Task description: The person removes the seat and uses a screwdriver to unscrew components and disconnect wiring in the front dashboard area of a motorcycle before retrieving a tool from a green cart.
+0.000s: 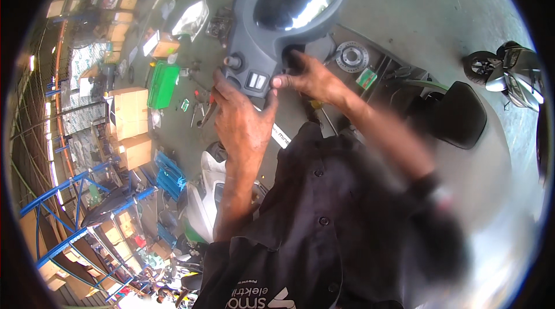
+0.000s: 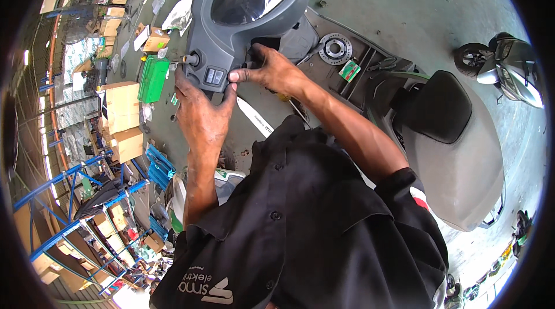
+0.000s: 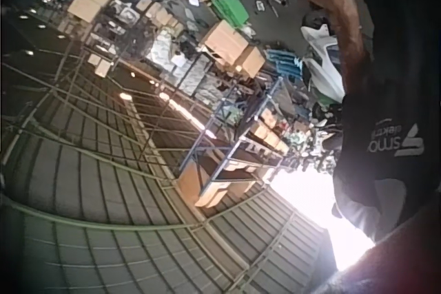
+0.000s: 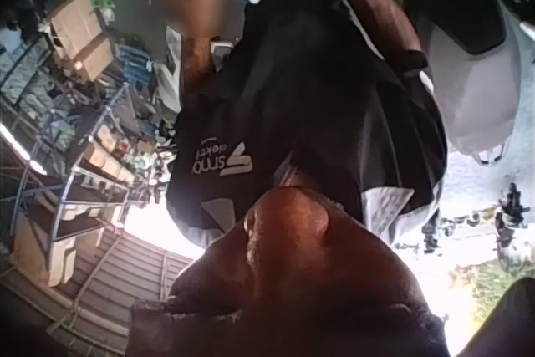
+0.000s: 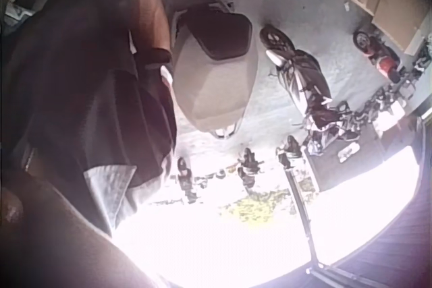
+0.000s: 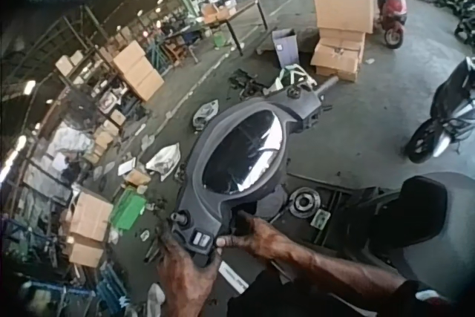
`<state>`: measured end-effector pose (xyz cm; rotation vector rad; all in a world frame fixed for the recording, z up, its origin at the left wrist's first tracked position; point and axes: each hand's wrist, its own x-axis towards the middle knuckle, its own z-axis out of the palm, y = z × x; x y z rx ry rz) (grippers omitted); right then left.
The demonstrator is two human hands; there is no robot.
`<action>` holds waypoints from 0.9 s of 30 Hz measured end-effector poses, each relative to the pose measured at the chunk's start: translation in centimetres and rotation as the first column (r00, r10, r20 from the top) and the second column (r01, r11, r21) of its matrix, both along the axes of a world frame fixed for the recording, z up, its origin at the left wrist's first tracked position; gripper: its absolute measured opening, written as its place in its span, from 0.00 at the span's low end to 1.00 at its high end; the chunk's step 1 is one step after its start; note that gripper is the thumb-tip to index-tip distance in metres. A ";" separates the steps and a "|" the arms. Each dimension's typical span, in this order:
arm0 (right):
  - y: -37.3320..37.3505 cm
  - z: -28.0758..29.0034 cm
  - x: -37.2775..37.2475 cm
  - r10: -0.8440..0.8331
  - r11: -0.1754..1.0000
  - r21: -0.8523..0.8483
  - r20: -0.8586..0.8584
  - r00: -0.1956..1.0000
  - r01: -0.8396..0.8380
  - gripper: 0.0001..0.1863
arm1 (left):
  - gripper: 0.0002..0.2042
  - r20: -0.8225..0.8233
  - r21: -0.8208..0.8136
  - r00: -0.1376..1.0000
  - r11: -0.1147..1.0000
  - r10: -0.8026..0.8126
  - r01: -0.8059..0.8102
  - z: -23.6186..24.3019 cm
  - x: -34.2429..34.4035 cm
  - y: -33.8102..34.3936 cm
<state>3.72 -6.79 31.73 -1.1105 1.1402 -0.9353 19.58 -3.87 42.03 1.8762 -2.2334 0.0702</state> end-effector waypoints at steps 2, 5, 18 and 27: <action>0.2 -0.3 0.1 0.015 1.000 -0.019 0.032 0.999 -0.014 0.50 | 0.51 0.016 0.005 1.000 1.000 0.003 -0.003 -0.2 0.2 0.0; 1.9 -1.0 -0.3 -0.058 0.991 0.123 0.062 0.996 0.050 0.48 | 0.45 -0.061 -0.110 0.984 0.981 -0.168 0.161 -0.3 1.9 0.2; 7.7 -10.1 3.5 0.061 0.997 0.012 -0.731 0.680 -0.078 0.17 | 0.13 -0.782 0.607 -0.041 0.745 0.622 -0.278 -14.0 23.3 0.3; -0.6 -7.6 26.6 0.248 0.942 -0.053 -0.558 0.792 -0.332 0.28 | 0.22 -0.835 0.539 0.163 0.720 0.526 0.437 -21.6 28.7 -2.4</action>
